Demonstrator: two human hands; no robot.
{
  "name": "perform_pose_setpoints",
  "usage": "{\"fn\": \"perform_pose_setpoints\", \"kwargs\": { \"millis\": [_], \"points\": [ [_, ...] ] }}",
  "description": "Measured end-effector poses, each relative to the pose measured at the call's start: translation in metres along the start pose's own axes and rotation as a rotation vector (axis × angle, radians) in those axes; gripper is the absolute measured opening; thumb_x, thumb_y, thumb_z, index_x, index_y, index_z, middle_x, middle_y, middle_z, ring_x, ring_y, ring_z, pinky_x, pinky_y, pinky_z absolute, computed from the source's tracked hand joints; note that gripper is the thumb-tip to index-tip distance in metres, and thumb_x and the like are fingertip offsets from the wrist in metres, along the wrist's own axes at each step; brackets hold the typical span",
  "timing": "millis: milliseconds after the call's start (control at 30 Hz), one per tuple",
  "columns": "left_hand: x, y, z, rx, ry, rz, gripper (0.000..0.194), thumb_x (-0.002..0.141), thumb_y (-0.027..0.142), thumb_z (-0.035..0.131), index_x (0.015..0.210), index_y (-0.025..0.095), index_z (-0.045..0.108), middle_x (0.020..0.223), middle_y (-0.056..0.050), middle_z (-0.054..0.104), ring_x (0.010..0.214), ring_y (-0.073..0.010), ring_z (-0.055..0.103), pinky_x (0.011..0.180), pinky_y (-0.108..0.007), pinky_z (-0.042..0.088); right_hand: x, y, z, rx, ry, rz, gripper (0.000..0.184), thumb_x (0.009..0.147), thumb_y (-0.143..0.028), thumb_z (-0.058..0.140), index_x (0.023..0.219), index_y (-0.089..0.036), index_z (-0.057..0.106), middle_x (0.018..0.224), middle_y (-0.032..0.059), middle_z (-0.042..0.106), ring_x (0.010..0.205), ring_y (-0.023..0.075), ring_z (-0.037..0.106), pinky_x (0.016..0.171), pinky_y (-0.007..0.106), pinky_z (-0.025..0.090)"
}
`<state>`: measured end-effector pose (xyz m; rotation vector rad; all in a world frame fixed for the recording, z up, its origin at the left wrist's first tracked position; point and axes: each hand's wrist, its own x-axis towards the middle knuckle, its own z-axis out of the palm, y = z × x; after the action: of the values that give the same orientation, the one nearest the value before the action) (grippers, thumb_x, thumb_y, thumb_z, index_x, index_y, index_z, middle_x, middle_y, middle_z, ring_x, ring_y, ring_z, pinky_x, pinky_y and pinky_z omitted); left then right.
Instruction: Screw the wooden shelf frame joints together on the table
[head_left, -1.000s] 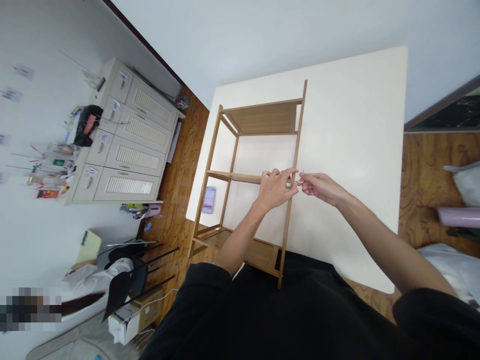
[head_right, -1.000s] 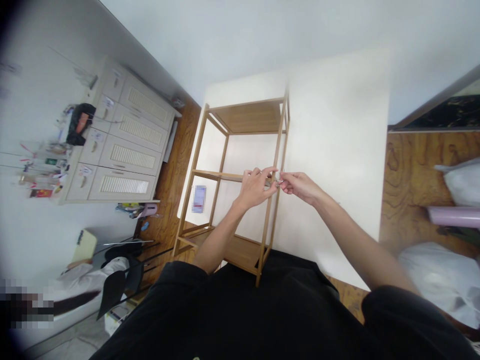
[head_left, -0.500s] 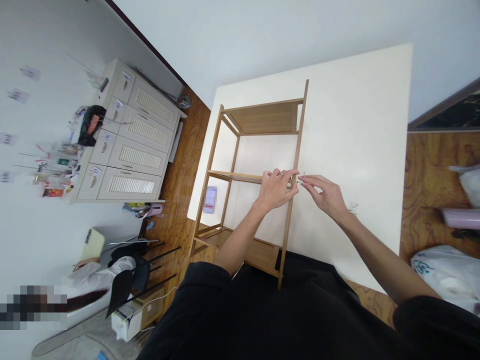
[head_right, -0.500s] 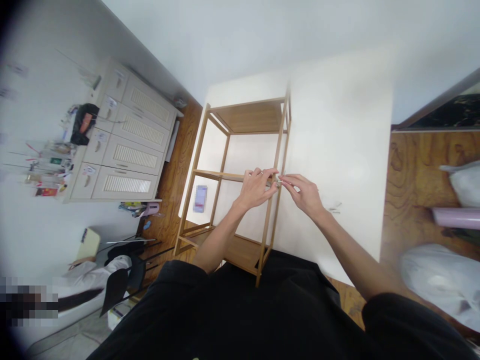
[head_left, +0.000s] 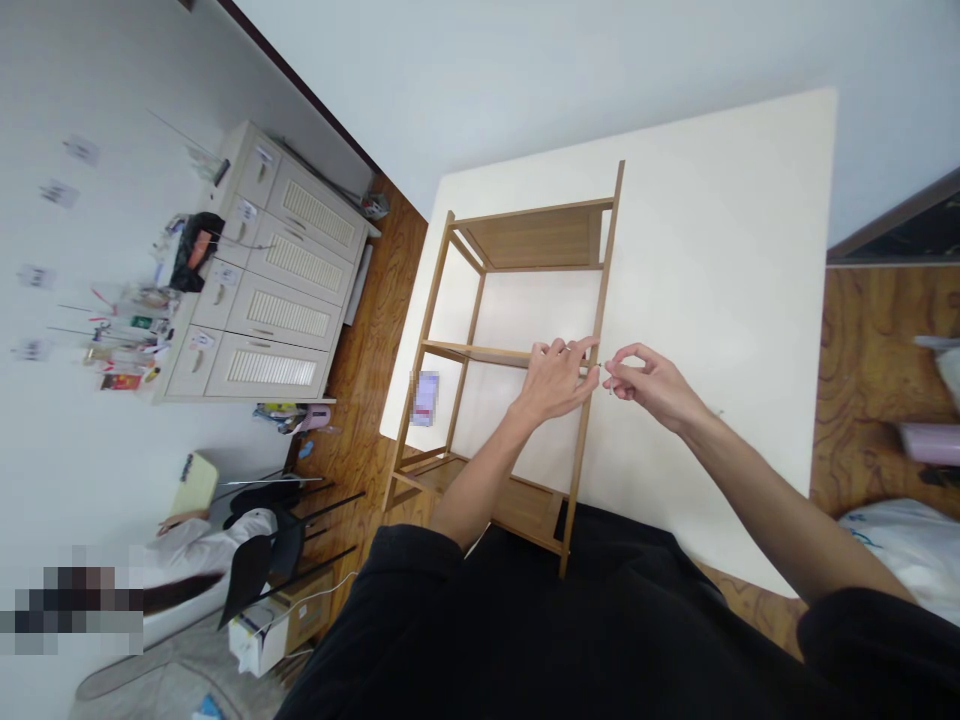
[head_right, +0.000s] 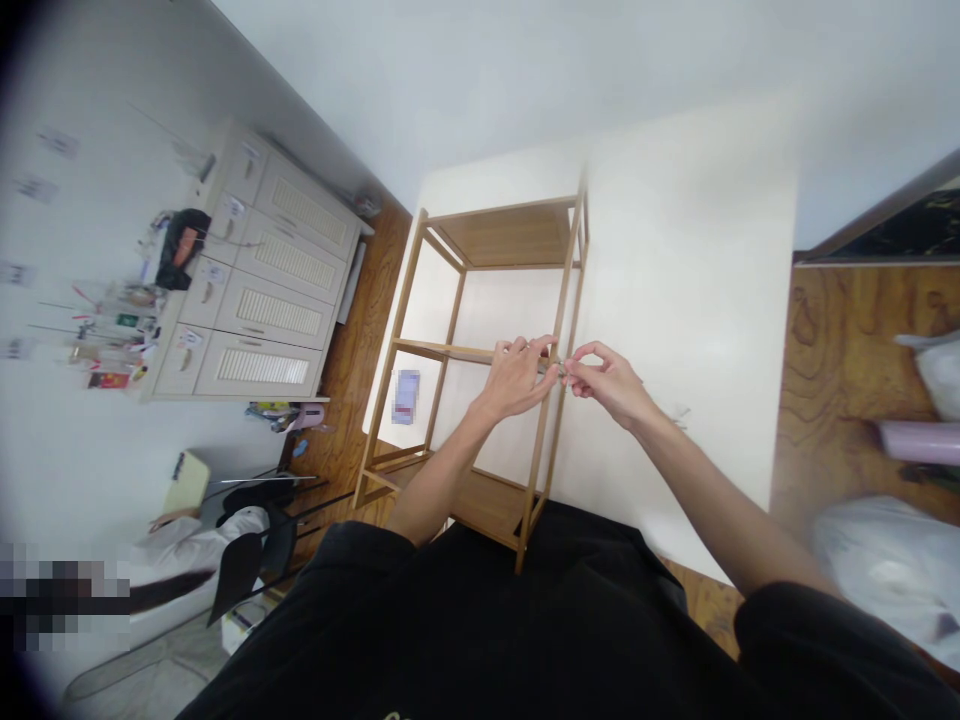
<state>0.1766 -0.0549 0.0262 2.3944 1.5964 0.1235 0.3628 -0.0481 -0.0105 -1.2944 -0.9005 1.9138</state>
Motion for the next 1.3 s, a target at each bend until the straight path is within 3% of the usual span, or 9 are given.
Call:
{"fn": "perform_pose_setpoints", "kwargs": {
  "millis": [167,300,533,700,833,967,1067,1167,1300],
  "points": [
    [0.001,0.000,0.001,0.019,-0.010,0.011,0.044,0.101,0.039,0.042,0.142,0.022,0.045,0.123,-0.009,0.069,0.113,-0.0251,0.056,0.096,-0.041,0.034,0.007,0.001,0.001,0.125,-0.069,0.132,0.038,0.067,-0.049,0.086,0.074,-0.022,0.061,0.074,0.0048,0.072,0.051,0.0111,0.057,0.048,0.026,0.050],
    [0.002,0.001,0.002,0.008,-0.001,-0.006,0.044,0.101,0.039,0.042,0.142,0.022,0.045,0.122,-0.009,0.070,0.113,-0.0253,0.056,0.095,-0.041,0.034,-0.005,0.005,0.007,0.078,0.074,-0.024,0.039,0.071,-0.054,0.082,0.080,-0.023,0.060,0.079,0.0042,0.075,0.066,0.0154,0.068,0.064,0.030,0.058],
    [0.001,0.001,0.001,-0.030,0.021,0.003,0.042,0.101,0.037,0.042,0.139,0.019,0.044,0.118,-0.008,0.070,0.111,-0.0231,0.057,0.095,-0.040,0.034,-0.028,0.009,0.004,-0.549,0.124,-0.415,0.036,0.092,-0.051,0.062,0.112,-0.022,0.070,0.104,0.0103,0.077,0.092,0.0253,0.073,0.085,0.044,0.059],
    [0.000,0.001,0.001,-0.055,0.029,-0.008,0.042,0.101,0.037,0.043,0.138,0.018,0.044,0.115,-0.008,0.070,0.113,-0.0221,0.057,0.096,-0.039,0.033,-0.027,0.003,-0.004,-0.960,0.132,-0.676,0.035,0.100,-0.046,0.049,0.110,-0.025,0.075,0.115,0.0105,0.075,0.108,0.0282,0.069,0.101,0.047,0.053],
    [0.000,0.000,0.002,-0.052,0.034,-0.008,0.042,0.100,0.036,0.045,0.137,0.017,0.044,0.113,-0.008,0.071,0.113,-0.0220,0.058,0.096,-0.038,0.033,-0.012,-0.012,-0.007,-0.883,0.101,-0.542,0.039,0.098,-0.053,0.053,0.095,-0.024,0.078,0.092,0.0087,0.078,0.087,0.0260,0.073,0.087,0.042,0.058],
    [0.001,0.000,0.003,-0.058,0.041,-0.015,0.042,0.099,0.035,0.046,0.137,0.017,0.044,0.114,-0.008,0.071,0.113,-0.0224,0.058,0.096,-0.039,0.033,0.017,-0.018,-0.009,-0.429,0.039,-0.099,0.044,0.084,-0.060,0.070,0.079,-0.017,0.076,0.072,0.0098,0.075,0.056,0.0171,0.065,0.057,0.031,0.055],
    [0.001,0.001,0.003,-0.064,0.044,-0.018,0.041,0.099,0.036,0.046,0.136,0.017,0.044,0.117,-0.008,0.071,0.112,-0.0224,0.058,0.095,-0.039,0.033,0.032,-0.012,-0.008,-0.097,-0.008,0.163,0.036,0.073,-0.047,0.085,0.084,-0.016,0.071,0.071,0.0095,0.074,0.049,0.0116,0.059,0.049,0.025,0.050],
    [0.000,0.001,0.003,-0.061,0.042,-0.024,0.042,0.100,0.036,0.044,0.137,0.018,0.044,0.117,-0.008,0.071,0.113,-0.0230,0.058,0.096,-0.039,0.033,0.028,-0.001,-0.005,-0.001,0.061,0.139,0.041,0.072,-0.047,0.086,0.093,-0.020,0.064,0.072,0.0059,0.074,0.053,0.0127,0.062,0.051,0.024,0.051],
    [0.000,0.001,0.004,-0.086,0.062,-0.032,0.042,0.099,0.035,0.046,0.136,0.016,0.044,0.115,-0.008,0.072,0.113,-0.0228,0.058,0.096,-0.039,0.033,0.009,0.017,-0.005,-0.296,0.147,-0.173,0.054,0.085,-0.067,0.066,0.109,-0.019,0.064,0.085,0.0099,0.076,0.074,0.0210,0.072,0.066,0.034,0.058]
  ]
}}
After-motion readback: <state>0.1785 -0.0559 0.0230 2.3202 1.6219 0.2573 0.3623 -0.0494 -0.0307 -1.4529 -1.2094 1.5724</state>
